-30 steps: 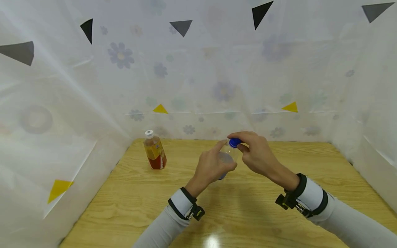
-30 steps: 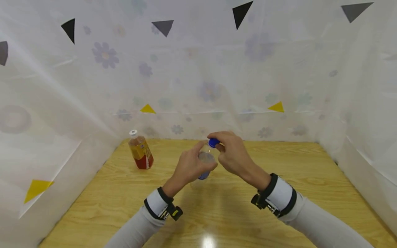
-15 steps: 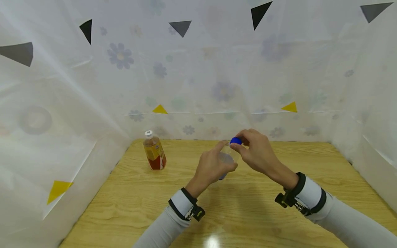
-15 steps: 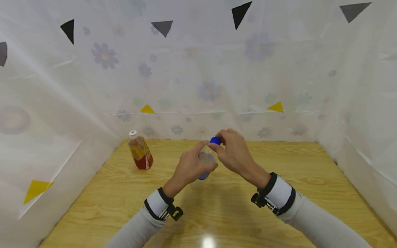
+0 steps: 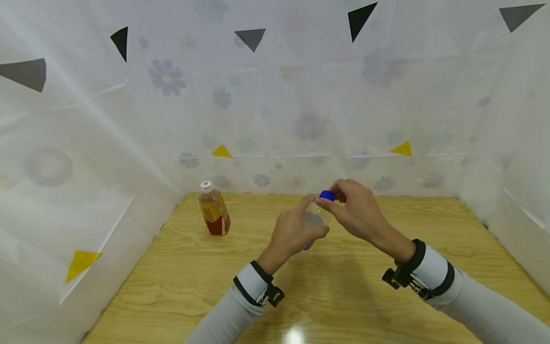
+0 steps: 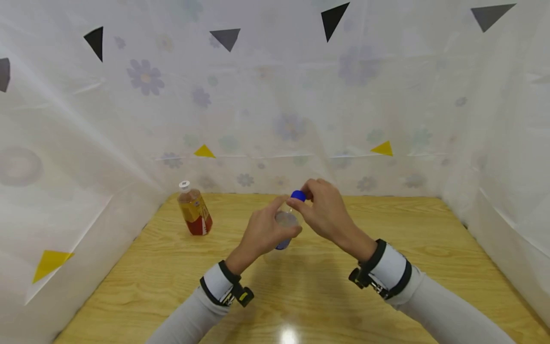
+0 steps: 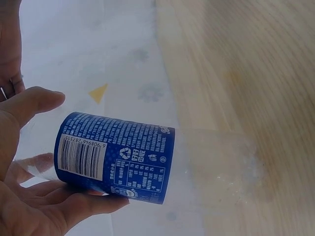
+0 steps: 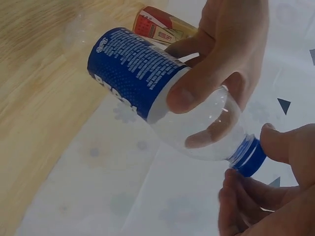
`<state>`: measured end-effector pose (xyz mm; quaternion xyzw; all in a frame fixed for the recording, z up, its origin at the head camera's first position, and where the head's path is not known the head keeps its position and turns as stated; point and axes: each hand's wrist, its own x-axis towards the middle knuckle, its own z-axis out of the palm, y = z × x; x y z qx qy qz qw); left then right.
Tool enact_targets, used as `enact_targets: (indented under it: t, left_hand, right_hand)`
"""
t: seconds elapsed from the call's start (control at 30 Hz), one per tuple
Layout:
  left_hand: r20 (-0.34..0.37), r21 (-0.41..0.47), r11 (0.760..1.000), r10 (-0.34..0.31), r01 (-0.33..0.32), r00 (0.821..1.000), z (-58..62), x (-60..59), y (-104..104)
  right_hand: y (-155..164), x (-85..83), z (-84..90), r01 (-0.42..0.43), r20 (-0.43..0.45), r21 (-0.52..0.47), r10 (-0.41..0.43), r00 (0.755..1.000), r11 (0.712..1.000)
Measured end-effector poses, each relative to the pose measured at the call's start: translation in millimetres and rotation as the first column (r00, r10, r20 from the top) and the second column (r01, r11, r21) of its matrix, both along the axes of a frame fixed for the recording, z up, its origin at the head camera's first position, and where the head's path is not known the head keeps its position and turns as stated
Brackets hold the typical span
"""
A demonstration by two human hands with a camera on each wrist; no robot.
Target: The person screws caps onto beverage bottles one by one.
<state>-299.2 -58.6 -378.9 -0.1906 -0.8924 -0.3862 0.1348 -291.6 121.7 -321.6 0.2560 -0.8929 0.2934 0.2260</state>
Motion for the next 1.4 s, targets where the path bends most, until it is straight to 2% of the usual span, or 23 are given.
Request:
enact_targets:
  t: [0.17,0.37,0.47,0.83,1.4]
  left_hand:
    - [0.018,0.001,1.0,-0.003,0.003,1.0,-0.8,-0.8,-1]
    - [0.012,-0.001,1.0,0.01,-0.01,1.0,-0.6,-1.8,-2]
    - [0.016,0.001,1.0,0.013,-0.013,1.0,0.6,-2.2,-2]
    - [0.022,0.009,1.0,0.011,-0.011,1.0,1.3,-2.6,0]
    - [-0.008,-0.013,1.0,-0.002,0.002,1.0,-1.5,-1.8,0]
  right_hand:
    - [0,2.4,7.3,-0.02,0.072,0.089,0.014,0.997,0.996]
    - [0,7.7,14.0,-0.104,0.113,0.094,0.093,0.989,0.99]
    - [-1,9.4,16.8,-0.117,0.113,0.086,0.107,0.988,0.989]
    - [0,5.5,9.5,-0.098,0.024,0.063,0.096,0.995,0.993]
    - [-4,6.4,2.3,-0.064,-0.029,0.076,0.066,0.997,0.995]
